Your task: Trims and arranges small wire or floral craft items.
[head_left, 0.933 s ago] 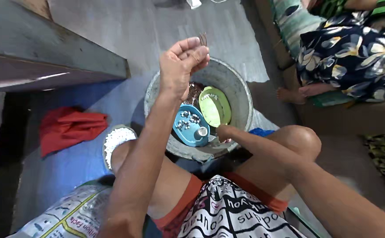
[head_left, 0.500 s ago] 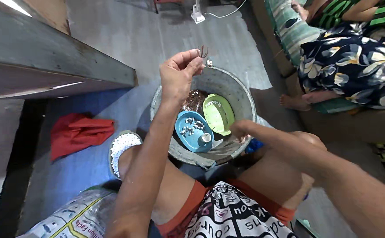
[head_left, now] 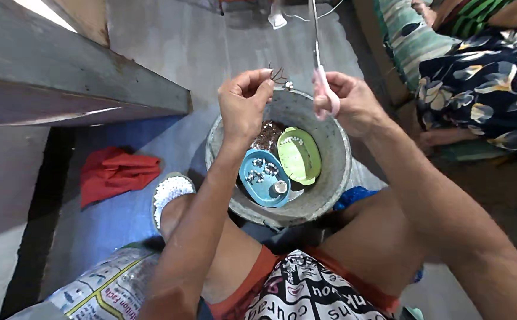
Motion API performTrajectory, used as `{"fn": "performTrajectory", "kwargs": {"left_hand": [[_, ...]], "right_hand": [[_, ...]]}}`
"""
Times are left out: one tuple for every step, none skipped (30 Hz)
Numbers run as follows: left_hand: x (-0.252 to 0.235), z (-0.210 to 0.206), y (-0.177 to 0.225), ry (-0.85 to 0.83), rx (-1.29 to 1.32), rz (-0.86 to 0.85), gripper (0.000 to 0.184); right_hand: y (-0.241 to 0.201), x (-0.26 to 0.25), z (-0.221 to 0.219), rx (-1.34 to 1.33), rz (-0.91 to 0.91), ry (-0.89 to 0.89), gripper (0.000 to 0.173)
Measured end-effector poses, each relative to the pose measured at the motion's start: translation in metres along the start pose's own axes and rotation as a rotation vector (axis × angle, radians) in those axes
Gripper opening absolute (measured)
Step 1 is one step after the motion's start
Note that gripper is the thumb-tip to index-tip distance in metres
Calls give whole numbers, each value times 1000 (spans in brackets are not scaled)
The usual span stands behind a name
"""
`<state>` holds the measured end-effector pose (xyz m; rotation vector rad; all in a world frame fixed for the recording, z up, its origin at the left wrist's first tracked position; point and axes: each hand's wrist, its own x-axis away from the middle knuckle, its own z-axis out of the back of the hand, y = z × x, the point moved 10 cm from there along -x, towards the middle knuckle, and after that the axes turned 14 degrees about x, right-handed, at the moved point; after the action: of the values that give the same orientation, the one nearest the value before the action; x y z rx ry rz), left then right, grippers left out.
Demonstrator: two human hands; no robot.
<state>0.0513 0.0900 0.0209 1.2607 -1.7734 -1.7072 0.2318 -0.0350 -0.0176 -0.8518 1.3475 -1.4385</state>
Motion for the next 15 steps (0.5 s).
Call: {"fn": "performTrajectory", "kwargs": {"left_hand": [[1, -3, -1, -8, -17, -9, 17], [1, -5, -3, -10, -26, -13, 18], [2, -7, -6, -11, -27, -13, 20], [2, -9, -8, -14, -28, -4, 22], [3, -11, -10, -19, -26, 16, 25], [3, -13, -13, -24, -27, 41, 27], [4, -15, -16, -31, -34, 68, 30], [4, -17, -19, -44, -46, 89, 31], [5, -20, -21, -61, -63, 99, 30], [5, -22, -23, -76, -82, 100, 26], [5, -24, -24, -92, -101, 93, 23], [5, -26, -25, -107, -121, 83, 21], [5, -27, -25, -120, -143, 77, 21], [5, -28, -24, -129, -151, 71, 22], [5, -29, -24, -135, -150, 71, 24]], "right_hand": [[-5, -2, -9, -51, 29, 34, 55], [-7, -3, -15, -93, 53, 65, 54], [-8, -4, -18, -135, 68, 94, 51], [-6, -6, -19, -184, 72, 125, 50], [-3, -7, -19, -227, 58, 153, 47], [1, -8, -19, -270, 34, 178, 44], [6, -9, -18, -316, -3, 201, 42], [9, -9, -18, -350, -39, 219, 43], [11, -11, -19, -365, -65, 227, 44], [12, -12, -19, -373, -83, 228, 46], [12, -13, -19, -372, -96, 226, 48], [12, -15, -19, -364, -102, 228, 50], [12, -16, -19, -345, -103, 228, 50], [12, -17, -19, -334, -103, 229, 50], [13, -18, -19, -331, -106, 232, 49]]}}
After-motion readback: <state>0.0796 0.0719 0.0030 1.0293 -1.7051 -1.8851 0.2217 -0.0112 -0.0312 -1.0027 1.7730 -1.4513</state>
